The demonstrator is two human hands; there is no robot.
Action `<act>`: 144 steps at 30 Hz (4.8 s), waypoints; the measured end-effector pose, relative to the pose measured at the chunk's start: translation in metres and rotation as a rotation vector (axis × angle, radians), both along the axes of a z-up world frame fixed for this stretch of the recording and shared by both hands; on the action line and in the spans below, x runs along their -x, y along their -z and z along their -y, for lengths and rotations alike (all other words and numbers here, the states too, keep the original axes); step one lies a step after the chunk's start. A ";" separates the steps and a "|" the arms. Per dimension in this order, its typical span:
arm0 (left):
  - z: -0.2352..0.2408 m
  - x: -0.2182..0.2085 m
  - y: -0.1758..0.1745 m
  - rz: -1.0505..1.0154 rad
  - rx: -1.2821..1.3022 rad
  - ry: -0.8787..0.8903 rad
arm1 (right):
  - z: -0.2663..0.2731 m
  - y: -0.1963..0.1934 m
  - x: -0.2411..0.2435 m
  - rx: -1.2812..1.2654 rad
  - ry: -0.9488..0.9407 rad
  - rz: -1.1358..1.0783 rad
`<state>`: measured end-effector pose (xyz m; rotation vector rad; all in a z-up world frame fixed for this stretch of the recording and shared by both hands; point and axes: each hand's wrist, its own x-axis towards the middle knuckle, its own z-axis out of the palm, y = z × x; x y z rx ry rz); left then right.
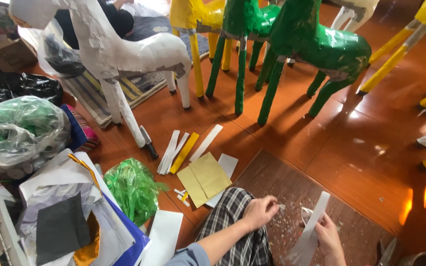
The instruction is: Cutting paper strips with scissors and folding paper for a craft project
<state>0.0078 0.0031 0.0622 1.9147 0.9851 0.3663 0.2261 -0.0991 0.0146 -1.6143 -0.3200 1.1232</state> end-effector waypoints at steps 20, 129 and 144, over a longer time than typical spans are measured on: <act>0.053 -0.029 -0.014 0.477 0.275 0.068 | 0.049 -0.087 0.079 -0.069 -0.125 0.476; 0.080 -0.025 -0.081 0.391 0.366 0.372 | 0.080 -0.121 0.090 -0.632 0.230 0.230; 0.055 -0.022 -0.084 0.689 0.545 0.174 | 0.065 -0.108 0.098 -0.668 -0.060 0.183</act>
